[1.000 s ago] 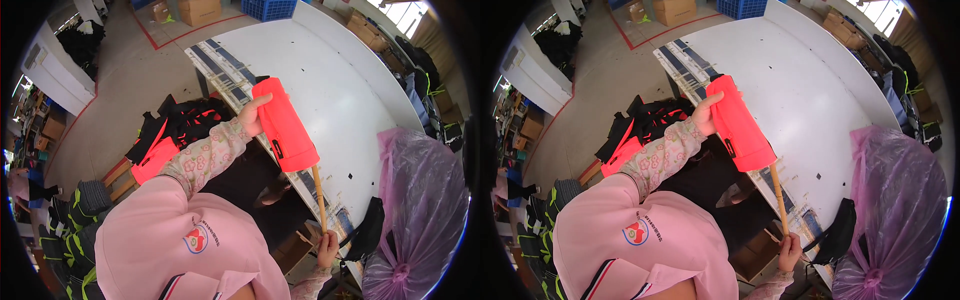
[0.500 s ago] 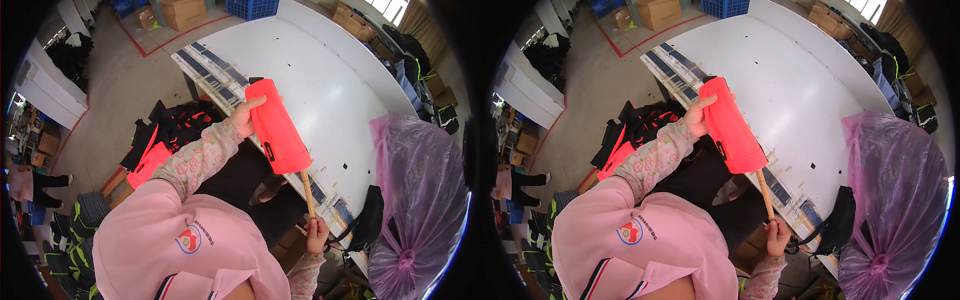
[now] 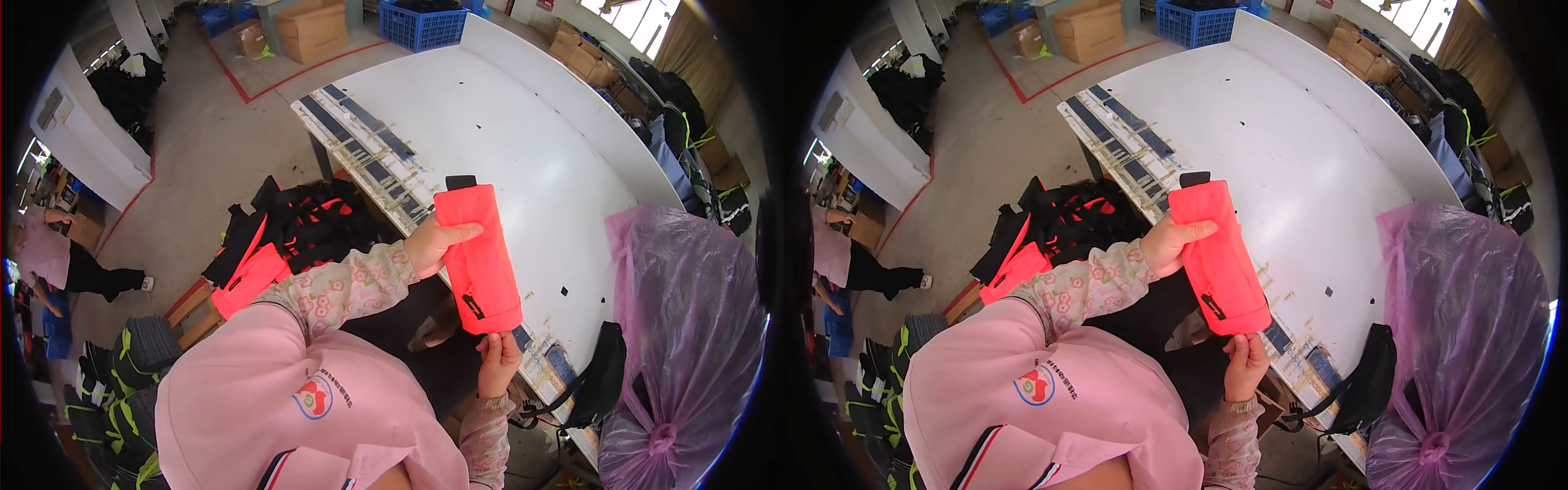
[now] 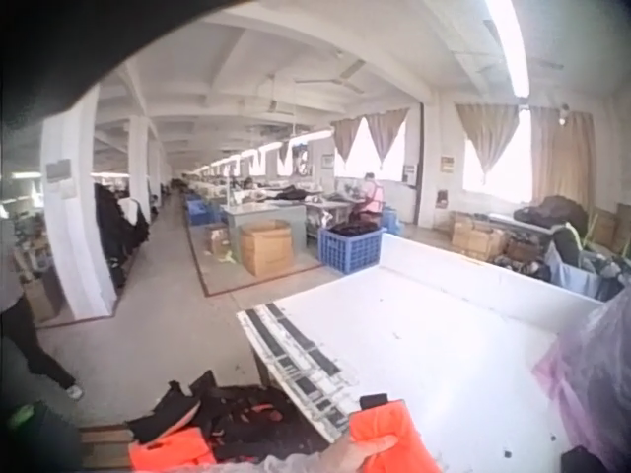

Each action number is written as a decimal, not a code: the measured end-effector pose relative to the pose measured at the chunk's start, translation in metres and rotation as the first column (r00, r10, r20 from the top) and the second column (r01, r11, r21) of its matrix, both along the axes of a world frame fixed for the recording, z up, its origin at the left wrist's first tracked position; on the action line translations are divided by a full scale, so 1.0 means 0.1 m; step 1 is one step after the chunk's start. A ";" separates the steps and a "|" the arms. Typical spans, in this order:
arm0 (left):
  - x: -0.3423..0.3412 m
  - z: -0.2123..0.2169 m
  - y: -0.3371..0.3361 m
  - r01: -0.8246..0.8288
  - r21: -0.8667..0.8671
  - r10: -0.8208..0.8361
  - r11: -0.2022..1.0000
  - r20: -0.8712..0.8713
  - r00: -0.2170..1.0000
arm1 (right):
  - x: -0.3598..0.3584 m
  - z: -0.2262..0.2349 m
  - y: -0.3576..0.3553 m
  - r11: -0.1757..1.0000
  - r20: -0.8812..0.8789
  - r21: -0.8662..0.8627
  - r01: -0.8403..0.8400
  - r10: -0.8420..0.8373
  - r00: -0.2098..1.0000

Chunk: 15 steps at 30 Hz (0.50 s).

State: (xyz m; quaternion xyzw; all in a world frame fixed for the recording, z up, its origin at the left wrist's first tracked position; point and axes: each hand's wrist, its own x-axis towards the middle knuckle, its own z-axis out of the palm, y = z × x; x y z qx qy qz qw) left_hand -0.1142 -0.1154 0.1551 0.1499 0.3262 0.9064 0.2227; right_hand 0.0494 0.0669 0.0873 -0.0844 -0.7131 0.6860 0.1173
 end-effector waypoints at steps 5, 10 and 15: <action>0.01 -0.03 -0.11 -0.056 -0.030 0.058 0.998 0.072 0.996 | -0.04 0.01 -0.02 0.997 0.065 -0.058 -0.055 0.059 0.996; -0.05 0.01 -0.48 -0.028 -0.127 0.032 0.992 0.030 0.999 | -0.06 0.09 0.19 0.966 0.114 0.089 -0.244 0.234 0.966; -0.18 0.60 -1.73 -0.205 -0.211 0.171 0.956 -0.170 0.970 | 0.18 -0.01 0.61 0.933 0.224 0.132 -0.335 0.301 0.927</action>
